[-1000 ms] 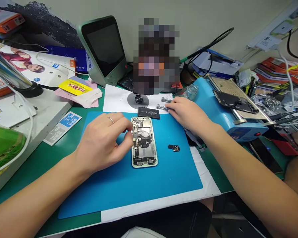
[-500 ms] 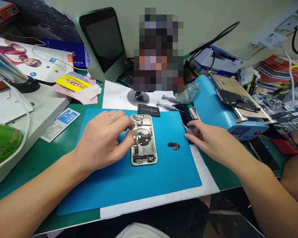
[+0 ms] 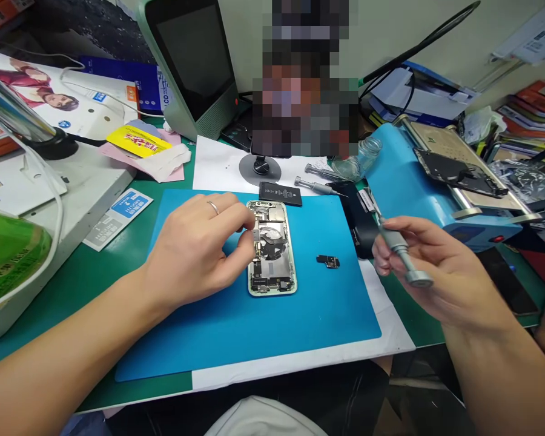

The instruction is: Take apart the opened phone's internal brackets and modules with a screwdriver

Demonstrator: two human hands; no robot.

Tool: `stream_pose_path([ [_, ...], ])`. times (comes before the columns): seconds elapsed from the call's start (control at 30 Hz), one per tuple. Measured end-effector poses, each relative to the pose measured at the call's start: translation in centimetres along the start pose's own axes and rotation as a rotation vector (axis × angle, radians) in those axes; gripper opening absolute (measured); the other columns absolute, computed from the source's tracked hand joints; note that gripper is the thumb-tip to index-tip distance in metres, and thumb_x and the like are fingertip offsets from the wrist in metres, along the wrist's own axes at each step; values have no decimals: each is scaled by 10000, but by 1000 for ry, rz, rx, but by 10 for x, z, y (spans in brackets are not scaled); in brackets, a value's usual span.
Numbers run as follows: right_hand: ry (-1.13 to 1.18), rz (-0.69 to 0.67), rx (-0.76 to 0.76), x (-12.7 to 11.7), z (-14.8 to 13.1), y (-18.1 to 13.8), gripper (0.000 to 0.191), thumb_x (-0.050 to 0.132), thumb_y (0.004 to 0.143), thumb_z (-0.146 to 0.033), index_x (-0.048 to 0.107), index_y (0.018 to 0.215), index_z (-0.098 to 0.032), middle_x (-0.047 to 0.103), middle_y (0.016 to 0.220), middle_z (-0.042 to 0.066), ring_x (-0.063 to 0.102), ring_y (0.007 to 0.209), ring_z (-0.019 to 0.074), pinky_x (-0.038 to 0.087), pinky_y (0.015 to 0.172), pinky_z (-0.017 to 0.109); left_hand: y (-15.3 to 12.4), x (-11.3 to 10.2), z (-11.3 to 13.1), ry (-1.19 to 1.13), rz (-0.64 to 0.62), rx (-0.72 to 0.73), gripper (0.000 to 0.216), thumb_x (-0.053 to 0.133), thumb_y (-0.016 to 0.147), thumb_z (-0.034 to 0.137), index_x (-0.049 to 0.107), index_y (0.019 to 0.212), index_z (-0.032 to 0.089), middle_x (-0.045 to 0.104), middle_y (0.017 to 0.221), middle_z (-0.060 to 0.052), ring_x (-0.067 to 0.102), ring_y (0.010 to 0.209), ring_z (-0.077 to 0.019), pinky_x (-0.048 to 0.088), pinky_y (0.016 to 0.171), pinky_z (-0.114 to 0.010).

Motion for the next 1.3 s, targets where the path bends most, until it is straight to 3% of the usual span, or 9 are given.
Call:
stream_pose_path([
  [0.1, 12, 69, -162, 15, 5, -1, 467, 961, 680, -346, 712, 1074, -329, 617, 717, -55, 591, 615, 127, 515, 530, 251, 0, 1, 0, -1, -8, 3, 114, 552, 933, 136, 619, 850, 177, 640, 750, -23, 614, 679, -186, 487, 699, -344],
  [0.23, -97, 174, -269, 27, 10, -4, 265, 808, 882, -436, 761, 1102, -295, 644, 723, -22, 588, 633, 135, 490, 549, 273, 0, 1, 0, -7, -18, 1, 118, 549, 933, 134, 625, 851, 171, 635, 751, -24, 613, 683, -189, 490, 697, -347],
  [0.4, -531, 204, -416, 31, 7, -5, 215, 684, 985, -396, 790, 1149, -307, 763, 896, 19, 688, 732, 168, 565, 700, 331, 1, 1, -1, -13, -27, -6, 129, 537, 939, 137, 628, 854, 170, 638, 755, -25, 613, 679, -190, 498, 691, -347],
  [0.63, -625, 144, -410, 32, 13, -2, 199, 644, 1005, -369, 769, 1142, -295, 795, 1008, 42, 746, 842, 210, 594, 785, 356, 0, 1, -1, 5, -35, -20, 151, 525, 953, 164, 628, 845, 182, 640, 751, -20, 608, 664, -185, 495, 673, -336],
  [0.83, -624, 113, -382, 33, 15, -3, 224, 637, 1007, -410, 770, 1145, -294, 786, 961, 36, 744, 854, 218, 588, 813, 367, 0, 1, -1, 15, -40, -15, 157, 527, 960, 169, 657, 873, 177, 659, 763, -26, 633, 678, -192, 512, 693, -344],
  [1.03, -532, 135, -287, 33, 14, -6, 227, 671, 986, -444, 785, 1149, -332, 778, 978, 34, 694, 795, 202, 574, 775, 382, -1, 2, -3, -1, -28, -17, 149, 544, 966, 203, 684, 914, 205, 702, 817, -32, 677, 727, -195, 530, 733, -339],
  [1.13, -289, 148, -252, 38, 4, -5, 206, 704, 969, -439, 807, 1127, -358, 761, 922, 19, 658, 729, 164, 556, 661, 321, -2, 3, -1, -33, -35, 1, 140, 558, 974, 201, 692, 935, 201, 712, 843, -36, 678, 753, -187, 530, 749, -331],
  [1.3, 124, -19, -200, 62, -27, 14, 213, 739, 934, -471, 849, 1001, -301, 683, 779, 28, 602, 628, 130, 508, 495, 255, -4, 8, 6, -137, -110, 52, 134, 618, 993, 238, 722, 1014, 156, 742, 933, -68, 694, 836, -197, 523, 755, -328],
])
Point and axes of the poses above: each hand's wrist, its own y-axis towards the middle knuckle, its own x-axis out of the palm, z = x × y, the point moved 3 cm from there along y, towards the middle knuckle
